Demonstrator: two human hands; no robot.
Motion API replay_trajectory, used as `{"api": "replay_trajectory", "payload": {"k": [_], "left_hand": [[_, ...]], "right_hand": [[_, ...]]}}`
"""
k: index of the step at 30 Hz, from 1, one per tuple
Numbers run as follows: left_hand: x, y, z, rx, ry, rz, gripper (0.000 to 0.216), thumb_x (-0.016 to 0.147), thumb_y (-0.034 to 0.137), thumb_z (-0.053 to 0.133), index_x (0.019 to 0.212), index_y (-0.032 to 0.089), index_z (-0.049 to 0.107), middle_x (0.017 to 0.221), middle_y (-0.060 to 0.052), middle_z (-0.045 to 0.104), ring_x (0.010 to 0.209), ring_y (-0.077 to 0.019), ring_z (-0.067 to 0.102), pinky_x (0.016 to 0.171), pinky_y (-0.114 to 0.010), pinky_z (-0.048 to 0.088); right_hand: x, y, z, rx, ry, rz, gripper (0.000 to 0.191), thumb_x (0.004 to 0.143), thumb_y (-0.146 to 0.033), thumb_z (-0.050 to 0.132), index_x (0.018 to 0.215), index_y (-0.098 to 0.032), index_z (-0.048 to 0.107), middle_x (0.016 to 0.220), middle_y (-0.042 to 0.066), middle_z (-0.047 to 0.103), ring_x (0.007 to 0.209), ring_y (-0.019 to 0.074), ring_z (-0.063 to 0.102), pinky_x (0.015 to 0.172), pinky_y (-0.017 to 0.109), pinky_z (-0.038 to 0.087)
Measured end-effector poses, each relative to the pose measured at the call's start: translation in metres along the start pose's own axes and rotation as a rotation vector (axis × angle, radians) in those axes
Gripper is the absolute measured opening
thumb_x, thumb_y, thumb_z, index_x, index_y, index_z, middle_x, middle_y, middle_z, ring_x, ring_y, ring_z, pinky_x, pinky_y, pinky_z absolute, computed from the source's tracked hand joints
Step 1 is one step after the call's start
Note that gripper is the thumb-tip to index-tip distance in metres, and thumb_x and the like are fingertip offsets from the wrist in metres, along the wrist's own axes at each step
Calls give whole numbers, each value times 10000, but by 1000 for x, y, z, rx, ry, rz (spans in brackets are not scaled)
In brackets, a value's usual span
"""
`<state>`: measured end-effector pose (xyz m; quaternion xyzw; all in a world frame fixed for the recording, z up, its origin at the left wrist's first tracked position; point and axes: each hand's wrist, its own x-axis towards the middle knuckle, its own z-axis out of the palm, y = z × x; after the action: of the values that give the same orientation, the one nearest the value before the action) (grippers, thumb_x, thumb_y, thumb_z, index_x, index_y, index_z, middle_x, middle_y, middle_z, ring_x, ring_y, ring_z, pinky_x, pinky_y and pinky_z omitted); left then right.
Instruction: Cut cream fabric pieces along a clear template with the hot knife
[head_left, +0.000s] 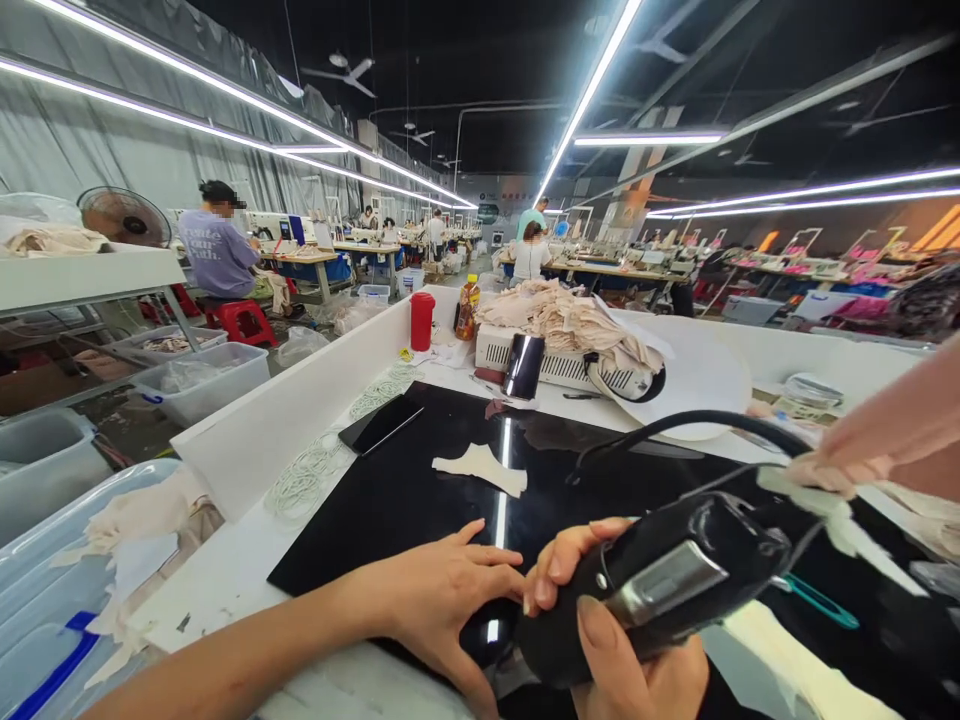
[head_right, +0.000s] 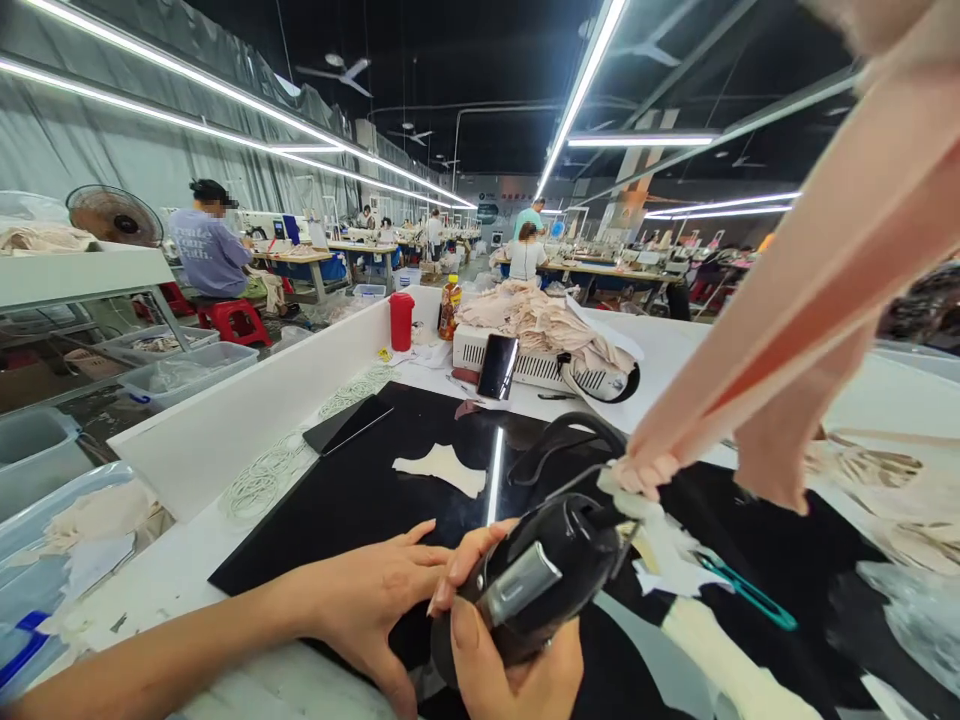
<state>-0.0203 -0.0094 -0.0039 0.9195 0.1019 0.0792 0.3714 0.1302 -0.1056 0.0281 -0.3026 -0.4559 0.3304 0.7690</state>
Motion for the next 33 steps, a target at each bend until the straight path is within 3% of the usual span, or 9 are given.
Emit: {"api": "replay_trajectory", "payload": {"k": [3, 8, 11, 15, 18, 22, 26, 33], "left_hand": [[-2, -5, 3, -13, 38, 31, 792, 708, 518, 889, 1383, 274, 553, 1499, -113, 553, 1499, -368, 360, 1224, -709, 12], [-6, -7, -2, 84, 56, 84, 291, 856, 430, 799, 1075, 269, 695, 1583, -54, 473, 1519, -353, 326, 1221, -698, 134], [-8, -8, -9, 141, 64, 68, 128, 916, 362, 746, 976, 251, 732, 1565, -46, 499, 1514, -346, 337, 1222, -671, 184], [-11, -13, -18, 235, 117, 27, 70, 948, 300, 706, 953, 248, 752, 1526, -57, 543, 1491, -346, 376, 1222, -659, 212], [-11, -16, -20, 362, 252, -7, 146, 994, 198, 602, 992, 242, 741, 1501, -63, 562, 1480, -335, 384, 1226, -645, 227], [-8, -10, -13, 371, 430, -27, 184, 1012, 151, 533, 1038, 202, 708, 1283, -93, 658, 1256, -246, 563, 1100, -432, 464], [-3, 0, 2, 291, 361, -34, 131, 981, 211, 629, 1085, 188, 705, 1100, -70, 685, 1059, -212, 623, 937, -331, 535], [0, 10, 15, 207, 269, 19, 311, 899, 304, 764, 1175, 176, 697, 1222, -91, 676, 1119, -232, 615, 1047, -374, 487]], "right_hand": [[9, -2, -13, -1, 3, -35, 263, 910, -316, 707, 1143, -282, 589, 821, 4, 619, 634, 164, 614, 541, 344, 579], [24, -14, -35, -57, 80, -53, 245, 877, -274, 736, 1090, -275, 616, 779, 10, 631, 618, 172, 612, 515, 342, 567], [27, -20, -41, -104, 116, -60, 236, 869, -242, 744, 1065, -262, 614, 766, 4, 642, 616, 170, 623, 525, 348, 581], [28, -23, -43, -168, 195, -69, 251, 858, -242, 767, 1051, -248, 607, 775, -3, 650, 612, 168, 633, 544, 354, 592], [30, -24, -42, -183, 241, -98, 289, 826, -253, 798, 1046, -232, 613, 766, -6, 652, 610, 170, 633, 530, 343, 586], [31, -23, -38, -169, 255, -126, 323, 801, -254, 820, 1051, -225, 616, 761, -13, 653, 610, 160, 621, 520, 327, 583], [28, -20, -34, -145, 246, -112, 320, 820, -250, 811, 1066, -233, 607, 774, -15, 651, 632, 158, 626, 535, 322, 586], [24, -9, -28, -127, 203, -104, 330, 847, -251, 784, 1115, -257, 592, 814, -13, 647, 657, 164, 633, 572, 339, 577]]}}
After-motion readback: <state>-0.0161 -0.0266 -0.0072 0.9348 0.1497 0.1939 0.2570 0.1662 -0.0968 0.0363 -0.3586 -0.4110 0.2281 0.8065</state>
